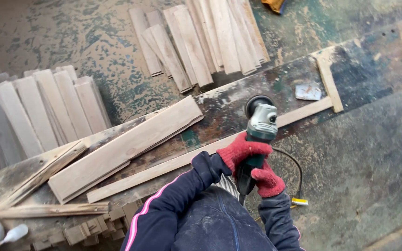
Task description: The recorder is sanding a wooden board, initially using an angle grinder and subsequently using a hand sanding block.
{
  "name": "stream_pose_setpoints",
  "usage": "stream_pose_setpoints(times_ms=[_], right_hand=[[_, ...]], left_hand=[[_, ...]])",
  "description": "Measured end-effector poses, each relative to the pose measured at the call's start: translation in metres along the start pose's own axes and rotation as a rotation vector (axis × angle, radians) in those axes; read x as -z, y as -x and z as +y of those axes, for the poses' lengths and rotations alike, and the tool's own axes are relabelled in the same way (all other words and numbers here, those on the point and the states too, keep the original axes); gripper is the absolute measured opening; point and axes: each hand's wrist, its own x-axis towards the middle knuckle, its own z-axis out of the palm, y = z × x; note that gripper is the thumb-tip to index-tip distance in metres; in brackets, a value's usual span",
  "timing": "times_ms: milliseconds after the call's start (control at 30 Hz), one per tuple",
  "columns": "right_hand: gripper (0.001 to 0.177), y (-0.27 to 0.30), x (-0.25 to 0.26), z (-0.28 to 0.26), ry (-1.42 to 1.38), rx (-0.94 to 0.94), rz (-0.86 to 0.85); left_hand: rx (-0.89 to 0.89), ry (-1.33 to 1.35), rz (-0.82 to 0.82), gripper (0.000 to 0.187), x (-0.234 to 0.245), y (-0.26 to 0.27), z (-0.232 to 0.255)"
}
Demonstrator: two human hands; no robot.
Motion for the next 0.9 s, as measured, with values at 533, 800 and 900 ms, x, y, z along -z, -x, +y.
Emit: stream_pose_setpoints(times_ms=[533,800,900], right_hand=[[0.080,0.044,-0.068,-0.025,-0.226,-0.088,-0.119],[0.073,-0.022,-0.028,-0.067,0.313,0.046,0.128],[0.083,-0.060,0.009,-0.100,0.834,0.099,0.328]], left_hand=[[0.134,-0.142,-0.533,0.059,0.059,0.043,0.010],[-0.501,-0.933,0.615,0.064,0.173,0.029,0.030],[-0.801,-1.396,0.960,0.050,0.244,0.037,0.063]])
